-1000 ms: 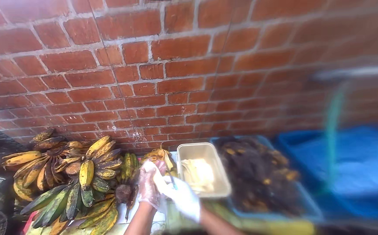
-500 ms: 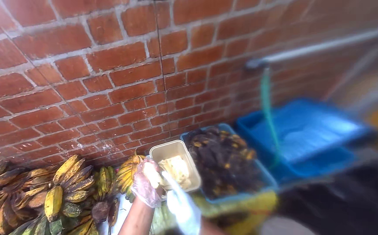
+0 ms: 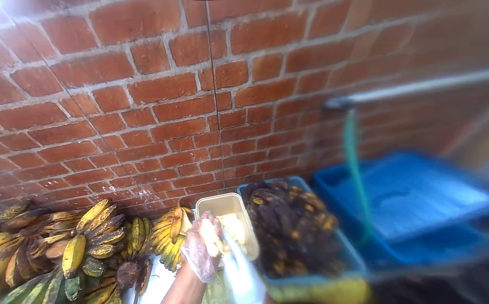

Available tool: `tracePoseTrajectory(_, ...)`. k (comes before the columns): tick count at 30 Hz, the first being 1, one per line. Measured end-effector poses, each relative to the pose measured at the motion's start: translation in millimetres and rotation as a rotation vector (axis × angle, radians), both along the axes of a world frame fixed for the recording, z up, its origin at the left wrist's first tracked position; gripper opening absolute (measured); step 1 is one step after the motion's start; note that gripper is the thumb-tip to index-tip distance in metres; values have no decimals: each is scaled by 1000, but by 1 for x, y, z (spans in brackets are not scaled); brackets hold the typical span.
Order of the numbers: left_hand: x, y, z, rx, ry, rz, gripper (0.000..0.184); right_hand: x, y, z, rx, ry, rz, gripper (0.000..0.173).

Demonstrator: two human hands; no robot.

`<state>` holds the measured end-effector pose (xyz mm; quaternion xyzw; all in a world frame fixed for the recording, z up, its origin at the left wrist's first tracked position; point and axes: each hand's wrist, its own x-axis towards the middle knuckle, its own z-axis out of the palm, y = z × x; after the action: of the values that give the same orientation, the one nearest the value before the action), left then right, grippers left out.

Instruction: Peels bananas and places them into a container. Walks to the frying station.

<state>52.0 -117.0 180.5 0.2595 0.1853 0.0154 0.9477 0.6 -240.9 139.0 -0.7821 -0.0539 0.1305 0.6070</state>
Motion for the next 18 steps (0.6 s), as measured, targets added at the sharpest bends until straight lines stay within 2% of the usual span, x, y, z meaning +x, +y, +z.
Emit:
tracePoseTrajectory(6,-2,0,9,-88,-6,1,35,5,8,0,-8,6,-46,52)
tracePoseTrajectory(12,-4,6,4,68,-33,-42,38,10,12,1,-98,12,-20,50)
tracePoseTrajectory(18,-3,7,4,96,31,-15,33,14,19,14,-205,42,-25,51)
